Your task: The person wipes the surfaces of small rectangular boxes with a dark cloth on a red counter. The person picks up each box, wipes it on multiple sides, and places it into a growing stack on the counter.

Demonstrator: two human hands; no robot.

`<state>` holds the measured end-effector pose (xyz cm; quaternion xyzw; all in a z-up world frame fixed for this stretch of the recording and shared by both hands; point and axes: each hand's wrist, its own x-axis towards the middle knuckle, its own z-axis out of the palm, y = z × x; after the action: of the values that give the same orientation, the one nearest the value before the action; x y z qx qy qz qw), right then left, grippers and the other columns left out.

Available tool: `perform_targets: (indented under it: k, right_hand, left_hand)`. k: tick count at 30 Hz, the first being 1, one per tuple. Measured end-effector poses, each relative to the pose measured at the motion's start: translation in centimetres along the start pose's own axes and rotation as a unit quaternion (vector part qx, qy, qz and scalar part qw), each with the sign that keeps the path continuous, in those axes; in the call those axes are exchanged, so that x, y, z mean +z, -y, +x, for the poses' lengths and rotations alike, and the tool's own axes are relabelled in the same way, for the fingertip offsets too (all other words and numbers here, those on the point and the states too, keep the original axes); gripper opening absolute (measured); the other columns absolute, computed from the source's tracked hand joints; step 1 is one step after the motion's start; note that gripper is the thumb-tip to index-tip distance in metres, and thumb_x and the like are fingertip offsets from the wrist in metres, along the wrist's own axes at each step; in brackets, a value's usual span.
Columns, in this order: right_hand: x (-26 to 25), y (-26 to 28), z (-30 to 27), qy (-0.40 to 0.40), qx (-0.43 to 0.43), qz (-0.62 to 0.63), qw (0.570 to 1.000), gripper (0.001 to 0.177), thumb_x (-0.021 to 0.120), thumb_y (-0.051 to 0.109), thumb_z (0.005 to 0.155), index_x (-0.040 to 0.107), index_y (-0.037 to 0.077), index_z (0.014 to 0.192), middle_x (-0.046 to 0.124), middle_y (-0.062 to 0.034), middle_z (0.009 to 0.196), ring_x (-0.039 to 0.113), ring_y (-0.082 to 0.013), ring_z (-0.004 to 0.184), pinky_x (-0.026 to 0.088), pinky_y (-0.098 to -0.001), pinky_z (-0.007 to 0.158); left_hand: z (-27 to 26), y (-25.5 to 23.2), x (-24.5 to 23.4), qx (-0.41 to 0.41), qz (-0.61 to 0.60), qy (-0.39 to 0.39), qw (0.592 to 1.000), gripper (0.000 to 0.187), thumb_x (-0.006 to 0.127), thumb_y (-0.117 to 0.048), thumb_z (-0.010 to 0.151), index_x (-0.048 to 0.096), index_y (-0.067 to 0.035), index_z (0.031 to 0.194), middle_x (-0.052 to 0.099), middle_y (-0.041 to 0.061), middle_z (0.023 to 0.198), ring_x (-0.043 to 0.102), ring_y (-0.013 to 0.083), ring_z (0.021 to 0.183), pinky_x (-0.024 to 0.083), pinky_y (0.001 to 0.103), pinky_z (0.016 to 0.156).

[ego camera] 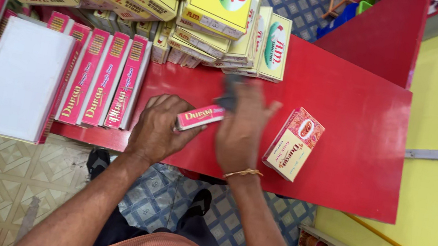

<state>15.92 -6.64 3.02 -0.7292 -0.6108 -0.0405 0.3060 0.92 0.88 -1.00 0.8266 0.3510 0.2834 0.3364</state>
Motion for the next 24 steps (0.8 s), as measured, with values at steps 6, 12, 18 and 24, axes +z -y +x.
perform_targets:
  k: [6,12,18,24]
  right_hand:
    - [0.3,2.1,-0.8,0.125,-0.055,0.109,0.985,0.053,0.059,0.003,0.089,0.052,0.004,0.142,0.052,-0.0202,0.148,0.038,-0.0400,0.152,0.018,-0.0618,0.125]
    - [-0.1,-1.6,0.4,0.011,0.016,0.047,0.999,0.050,0.055,-0.001,0.095,0.051,0.002,0.145,0.050,-0.0185,0.153,0.035,-0.0393,0.154,0.006,-0.0695,0.126]
    - [0.4,1.5,-0.4,0.060,-0.002,0.106,0.993,0.051,0.058,-0.002,0.091,0.051,0.002,0.142,0.046,-0.0213,0.156,0.030,-0.0399,0.157,0.012,-0.0645,0.128]
    - [-2.3,2.7,-1.7,0.070,-0.021,0.247,0.966,0.065,0.049,-0.011,0.084,0.047,0.002,0.147,0.045,-0.0232,0.160,0.031,-0.0414,0.158,0.023,-0.0547,0.132]
  left_hand:
    - [0.1,0.9,0.6,0.015,-0.009,-0.036,0.999,0.053,0.084,-0.027,0.068,0.068,-0.001,0.112,0.066,0.016,0.103,0.062,0.0383,0.098,0.049,0.047,0.087]
    - [0.5,-0.4,0.4,-0.013,0.022,-0.006,1.000,0.033,0.085,-0.031,0.080,0.073,-0.007,0.100,0.068,0.013,0.095,0.065,0.0354,0.096,0.050,0.048,0.092]
    - [0.3,0.5,1.2,-0.002,0.018,-0.025,1.000,0.042,0.083,-0.024,0.075,0.069,-0.001,0.108,0.069,0.017,0.105,0.063,0.0405,0.102,0.049,0.049,0.092]
    - [-0.1,0.4,1.2,-0.007,0.028,0.004,1.000,0.045,0.079,-0.025,0.073,0.069,0.000,0.109,0.068,0.020,0.107,0.062,0.0421,0.103,0.050,0.051,0.091]
